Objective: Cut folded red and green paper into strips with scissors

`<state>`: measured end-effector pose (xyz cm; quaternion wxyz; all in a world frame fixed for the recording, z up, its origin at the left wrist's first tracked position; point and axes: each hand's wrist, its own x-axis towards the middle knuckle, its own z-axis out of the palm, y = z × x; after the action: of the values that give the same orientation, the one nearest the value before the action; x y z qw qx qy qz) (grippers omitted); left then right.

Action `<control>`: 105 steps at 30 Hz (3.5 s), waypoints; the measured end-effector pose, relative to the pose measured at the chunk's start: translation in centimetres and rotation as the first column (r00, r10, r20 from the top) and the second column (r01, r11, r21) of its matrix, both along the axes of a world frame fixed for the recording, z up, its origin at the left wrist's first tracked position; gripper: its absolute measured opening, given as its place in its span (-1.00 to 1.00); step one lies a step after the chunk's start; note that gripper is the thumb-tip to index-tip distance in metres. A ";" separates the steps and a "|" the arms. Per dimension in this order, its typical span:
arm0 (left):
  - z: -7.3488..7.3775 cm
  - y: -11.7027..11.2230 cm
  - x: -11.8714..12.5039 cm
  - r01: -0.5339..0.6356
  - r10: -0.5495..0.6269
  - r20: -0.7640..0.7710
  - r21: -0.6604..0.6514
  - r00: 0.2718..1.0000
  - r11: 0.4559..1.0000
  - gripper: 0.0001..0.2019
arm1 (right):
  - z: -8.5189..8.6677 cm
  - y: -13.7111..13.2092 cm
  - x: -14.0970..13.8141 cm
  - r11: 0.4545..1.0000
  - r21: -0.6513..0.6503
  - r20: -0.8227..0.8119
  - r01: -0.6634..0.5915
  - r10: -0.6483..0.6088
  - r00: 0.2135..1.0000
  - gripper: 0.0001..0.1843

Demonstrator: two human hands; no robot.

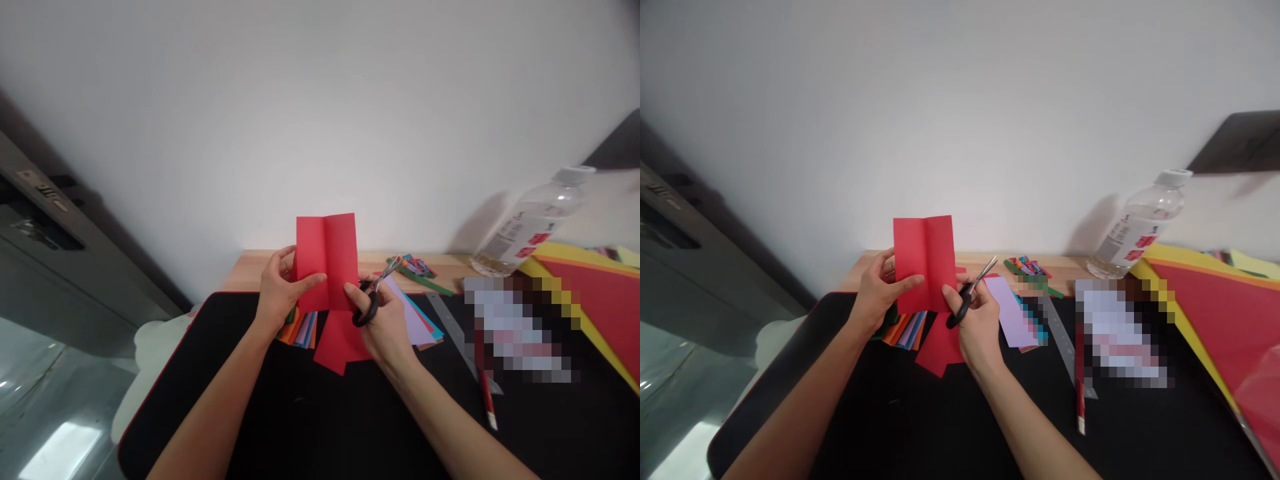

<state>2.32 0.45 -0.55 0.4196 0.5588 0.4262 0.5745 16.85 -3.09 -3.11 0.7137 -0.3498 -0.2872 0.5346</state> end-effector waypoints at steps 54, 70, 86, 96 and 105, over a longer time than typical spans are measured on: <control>0.1 0.6 -0.9 -0.016 0.084 0.247 -0.265 0.965 0.964 -0.64 | -0.8 0.6 0.7 0.998 -0.014 0.106 -0.058 0.059 0.993 -0.60; 1.6 0.6 -1.2 -0.176 0.266 0.349 -0.269 0.899 0.947 -0.60 | -0.3 -1.4 -0.2 0.817 -0.156 0.622 -0.554 0.517 0.588 -0.62; 2.3 -1.1 -0.1 -0.025 0.075 0.246 -0.204 0.966 0.979 -0.75 | 0.6 -1.8 -0.2 0.712 -0.169 0.387 -0.682 0.684 0.618 -0.65; 2.1 -1.2 0.1 0.051 -0.001 0.301 -0.157 0.954 0.986 -0.74 | 0.7 -1.8 -0.1 0.723 -0.194 0.354 -0.663 0.682 0.640 -0.56; 2.1 -1.4 0.3 -0.029 0.056 0.212 -0.127 0.976 0.991 -0.79 | 0.5 -1.8 -0.2 0.703 -0.237 0.427 -0.670 0.695 0.578 -0.56</control>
<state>2.64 -0.92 1.52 0.4845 0.4570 0.4250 0.6131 16.62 -4.91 -2.64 0.3474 -0.3521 -0.5556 0.6683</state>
